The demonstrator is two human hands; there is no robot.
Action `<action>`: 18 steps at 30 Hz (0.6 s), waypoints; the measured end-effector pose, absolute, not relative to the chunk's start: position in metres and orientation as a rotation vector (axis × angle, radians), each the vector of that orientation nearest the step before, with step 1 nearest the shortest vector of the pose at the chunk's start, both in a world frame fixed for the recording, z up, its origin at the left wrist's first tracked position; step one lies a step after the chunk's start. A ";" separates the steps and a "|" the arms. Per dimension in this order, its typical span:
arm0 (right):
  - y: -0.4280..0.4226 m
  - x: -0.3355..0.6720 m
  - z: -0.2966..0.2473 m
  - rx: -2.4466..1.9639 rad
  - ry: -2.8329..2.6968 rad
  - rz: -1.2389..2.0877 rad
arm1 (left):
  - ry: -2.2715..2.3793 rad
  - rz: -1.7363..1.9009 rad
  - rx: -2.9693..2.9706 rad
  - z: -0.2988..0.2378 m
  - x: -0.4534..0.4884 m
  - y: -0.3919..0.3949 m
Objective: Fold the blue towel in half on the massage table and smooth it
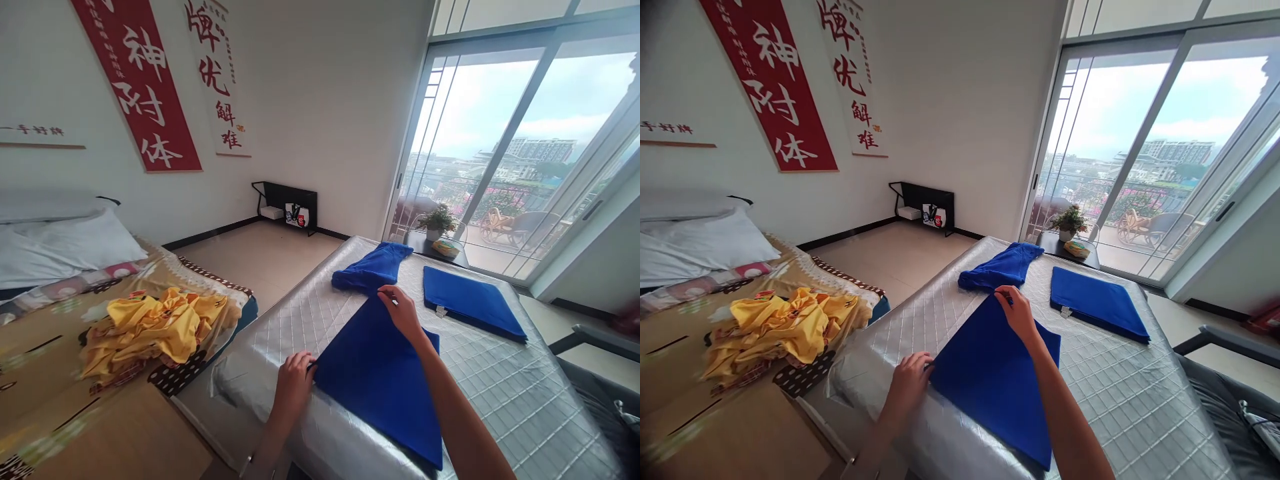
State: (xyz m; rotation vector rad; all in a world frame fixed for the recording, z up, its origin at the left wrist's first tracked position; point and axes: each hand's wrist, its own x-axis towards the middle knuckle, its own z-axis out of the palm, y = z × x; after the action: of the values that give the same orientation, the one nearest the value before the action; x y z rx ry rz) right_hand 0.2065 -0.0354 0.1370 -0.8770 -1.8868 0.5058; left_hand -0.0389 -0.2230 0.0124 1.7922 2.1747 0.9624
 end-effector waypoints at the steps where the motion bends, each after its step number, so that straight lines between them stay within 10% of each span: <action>1: -0.046 0.215 0.146 -0.869 -1.888 0.483 | 2.104 0.982 1.765 0.017 -0.039 -0.224; 18: -0.154 0.337 0.232 -0.943 -1.400 0.244 | 1.860 1.896 2.319 0.246 -0.038 -0.229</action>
State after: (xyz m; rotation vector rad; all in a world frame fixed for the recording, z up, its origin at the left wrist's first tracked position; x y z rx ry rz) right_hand 0.3373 -0.1537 0.2324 -0.9428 -1.3998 0.2445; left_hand -0.0376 -0.2285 0.2463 2.3190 1.8599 1.8957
